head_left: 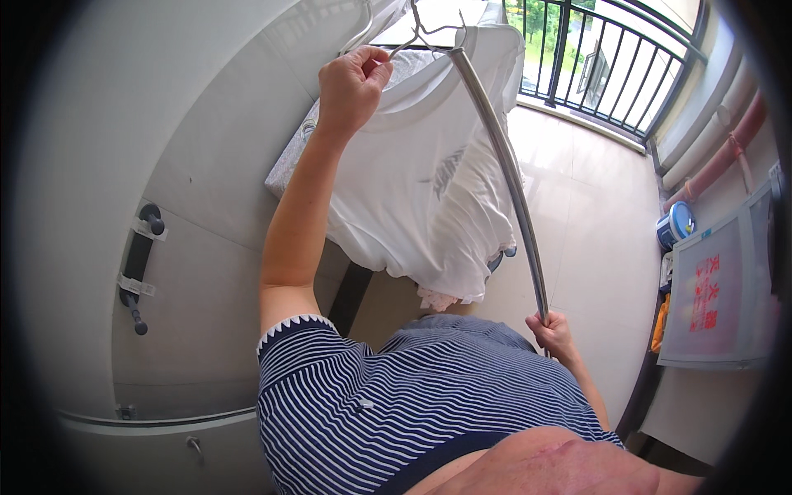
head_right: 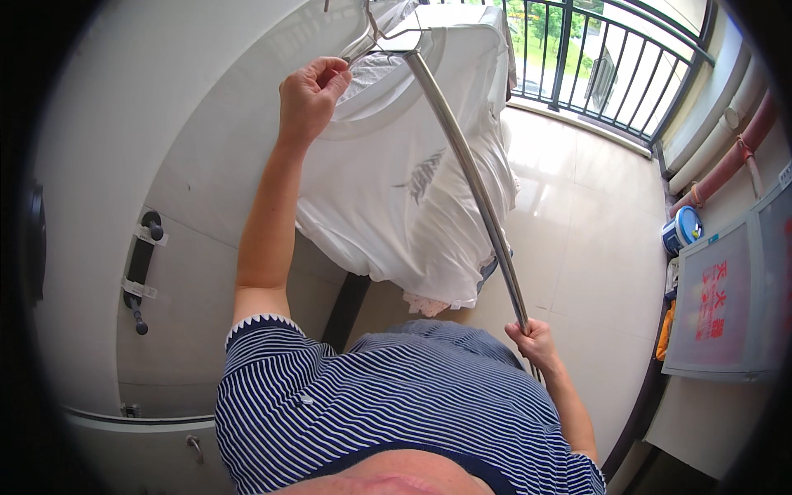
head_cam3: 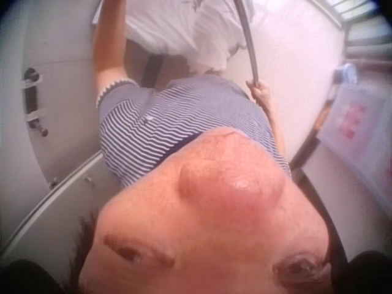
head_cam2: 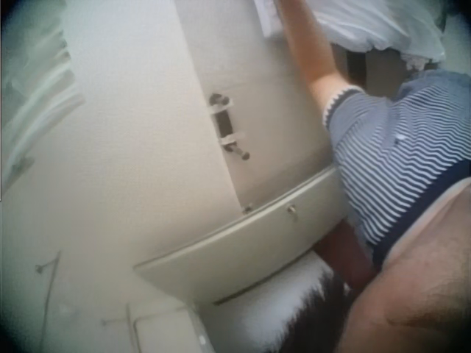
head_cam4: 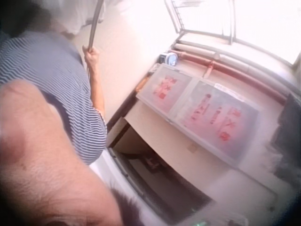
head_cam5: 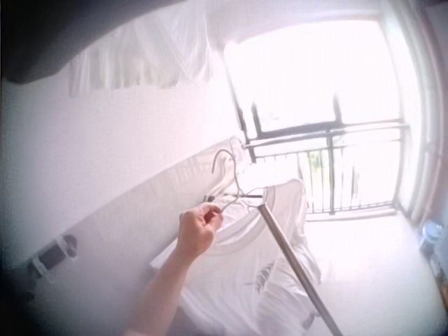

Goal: The person takes various clothes on hangers from a bed and uses a long pole to hang them on a high rack.

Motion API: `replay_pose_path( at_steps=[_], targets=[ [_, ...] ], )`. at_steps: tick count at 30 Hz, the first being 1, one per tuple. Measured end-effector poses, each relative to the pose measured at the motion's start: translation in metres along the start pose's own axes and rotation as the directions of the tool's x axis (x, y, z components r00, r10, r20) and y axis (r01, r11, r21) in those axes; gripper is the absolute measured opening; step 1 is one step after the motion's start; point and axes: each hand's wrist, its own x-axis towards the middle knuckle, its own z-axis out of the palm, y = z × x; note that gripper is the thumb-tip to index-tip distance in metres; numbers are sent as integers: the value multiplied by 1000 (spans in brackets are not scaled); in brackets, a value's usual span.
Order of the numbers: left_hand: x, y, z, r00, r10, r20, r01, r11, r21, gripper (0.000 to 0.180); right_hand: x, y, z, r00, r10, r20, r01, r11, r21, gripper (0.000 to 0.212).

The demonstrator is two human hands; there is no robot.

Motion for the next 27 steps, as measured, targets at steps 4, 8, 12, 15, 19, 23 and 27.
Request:
replay_pose_path(
  at_steps=[4,8,12,15,19,23,27],
  targets=[
    [3,18,2,1000,9,26,-9,1000,-8,12,-4,3,-3,1000,8,20,-8,1000,24,26],
    [5,28,8,999,30,22,-30,999,-27,12,-13,8,-9,1000,14,25,-15,998,56,26],
    [5,43,12,999,46,29,-45,999,-29,12,-17,11,-15,1000,-2,30,-1,998,68,28],
    [7,50,15,998,57,36,-57,998,-25,12,-21,13,-20,999,1,36,-4,997,81,30],
    [8,54,20,997,74,39,-71,996,-52,11,-23,16,-23,999,20,27,-22,995,93,30],
    [10,58,26,994,90,55,-87,994,-68,11,-23,13,-23,1000,9,21,-11,995,101,29],
    [14,67,32,990,96,102,-90,994,-60,11,-20,16,-25,999,2,32,-7,989,145,28]
  ],
)
